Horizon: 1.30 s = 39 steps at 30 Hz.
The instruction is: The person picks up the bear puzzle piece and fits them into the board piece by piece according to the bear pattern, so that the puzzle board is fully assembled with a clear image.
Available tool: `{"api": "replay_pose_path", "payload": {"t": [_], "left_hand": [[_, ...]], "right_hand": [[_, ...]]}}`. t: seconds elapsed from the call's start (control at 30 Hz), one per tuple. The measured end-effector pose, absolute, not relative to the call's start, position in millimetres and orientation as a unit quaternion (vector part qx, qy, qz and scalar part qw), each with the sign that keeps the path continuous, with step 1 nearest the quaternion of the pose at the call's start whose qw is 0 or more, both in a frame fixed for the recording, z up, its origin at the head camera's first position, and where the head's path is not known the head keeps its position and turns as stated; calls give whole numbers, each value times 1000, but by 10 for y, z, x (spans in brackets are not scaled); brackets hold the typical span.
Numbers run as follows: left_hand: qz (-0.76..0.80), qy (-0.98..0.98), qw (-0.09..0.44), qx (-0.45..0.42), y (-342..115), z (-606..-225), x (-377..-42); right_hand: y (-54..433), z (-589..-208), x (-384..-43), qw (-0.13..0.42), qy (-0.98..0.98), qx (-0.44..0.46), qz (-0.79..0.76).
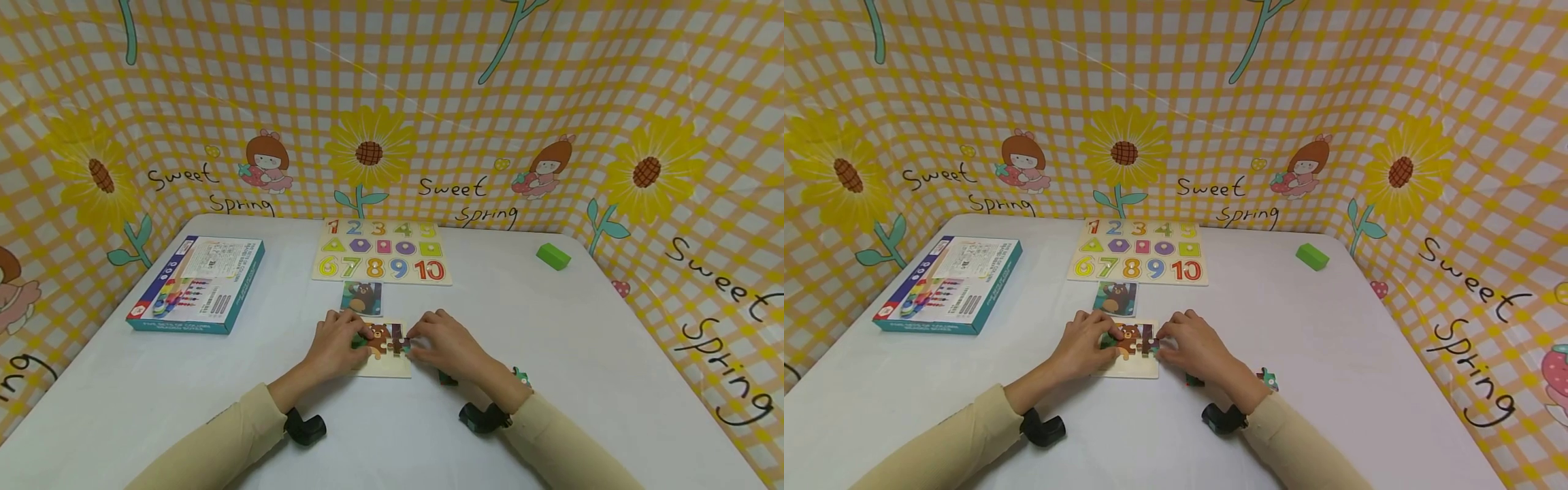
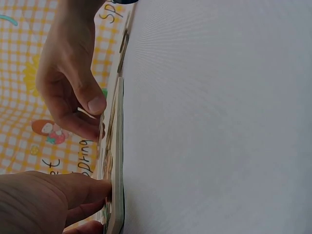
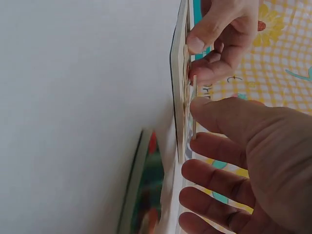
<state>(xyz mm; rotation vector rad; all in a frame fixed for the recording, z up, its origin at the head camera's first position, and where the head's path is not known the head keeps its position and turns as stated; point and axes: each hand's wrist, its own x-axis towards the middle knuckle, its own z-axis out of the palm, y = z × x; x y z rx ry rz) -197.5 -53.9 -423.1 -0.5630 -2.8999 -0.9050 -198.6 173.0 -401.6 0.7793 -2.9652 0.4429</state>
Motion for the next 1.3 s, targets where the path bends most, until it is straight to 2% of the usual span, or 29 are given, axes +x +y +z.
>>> {"api": "replay_pose_path", "payload": {"t": [0.93, 1.3], "left_hand": [[-293, -938, 24, -181, -531, -4200, -1980], [-297, -928, 36, -222, -387, -4214, -2033]], "right_hand": [[1602, -4037, -2044, 11, -961, 248, 122], [1614, -4044, -2042, 20, -960, 254, 119]]}}
